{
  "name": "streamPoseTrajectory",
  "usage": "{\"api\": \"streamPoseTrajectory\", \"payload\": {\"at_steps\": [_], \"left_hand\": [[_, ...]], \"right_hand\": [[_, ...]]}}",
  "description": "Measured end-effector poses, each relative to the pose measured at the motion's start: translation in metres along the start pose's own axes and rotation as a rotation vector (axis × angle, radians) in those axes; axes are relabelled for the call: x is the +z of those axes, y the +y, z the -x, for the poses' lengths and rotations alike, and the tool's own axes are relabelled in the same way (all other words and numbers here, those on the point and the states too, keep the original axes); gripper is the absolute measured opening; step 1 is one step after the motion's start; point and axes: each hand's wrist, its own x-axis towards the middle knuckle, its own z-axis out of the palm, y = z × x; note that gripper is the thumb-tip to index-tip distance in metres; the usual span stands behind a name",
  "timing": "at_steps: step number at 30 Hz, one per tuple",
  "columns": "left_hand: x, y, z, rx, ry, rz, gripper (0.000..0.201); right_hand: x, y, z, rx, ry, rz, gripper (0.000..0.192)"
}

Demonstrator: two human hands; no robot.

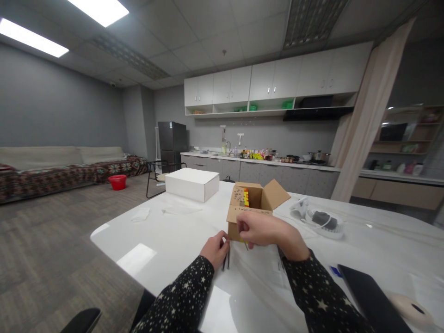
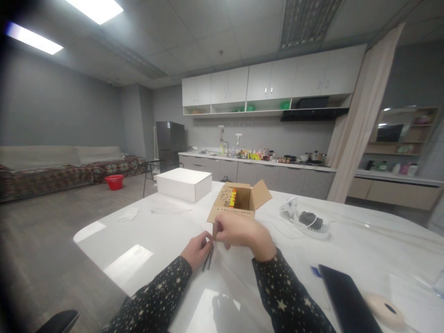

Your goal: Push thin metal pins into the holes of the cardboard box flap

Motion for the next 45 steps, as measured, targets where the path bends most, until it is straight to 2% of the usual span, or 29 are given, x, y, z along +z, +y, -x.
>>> {"api": "streamPoseTrajectory", "payload": {"at_steps": [3,9,15,22,30,37,45], "left_hand": [[0.001,-0.002,0.0,0.009,-0.003,0.0,0.015],[-0.002,0.0,0.0,0.008,0.004,0.009,0.017],[-0.003,0.001,0.001,-0.006,-0.014,0.024,0.019],[-0.001,-0.004,0.0,-0.011,-0.016,0.02,0.018],[-0.001,-0.002,0.0,-0.014,-0.026,0.042,0.017],[-0.001,-0.003,0.0,-0.017,-0.03,0.027,0.017],[0.0,-0.004,-0.001,-0.012,-0.056,0.017,0.014]], "right_hand": [[0.008,-0.007,-0.003,0.063,-0.1,0.049,0.013],[0.023,-0.015,-0.014,0.123,-0.197,0.113,0.023],[0.036,-0.01,-0.028,0.112,-0.312,0.086,0.02],[0.052,-0.003,-0.043,0.172,-0.445,0.028,0.023],[0.065,0.002,-0.057,0.186,-0.563,0.016,0.014],[0.066,0.006,-0.057,0.12,-0.538,0.02,0.021],[0.059,0.002,-0.05,-0.036,-0.376,0.198,0.032]]}}
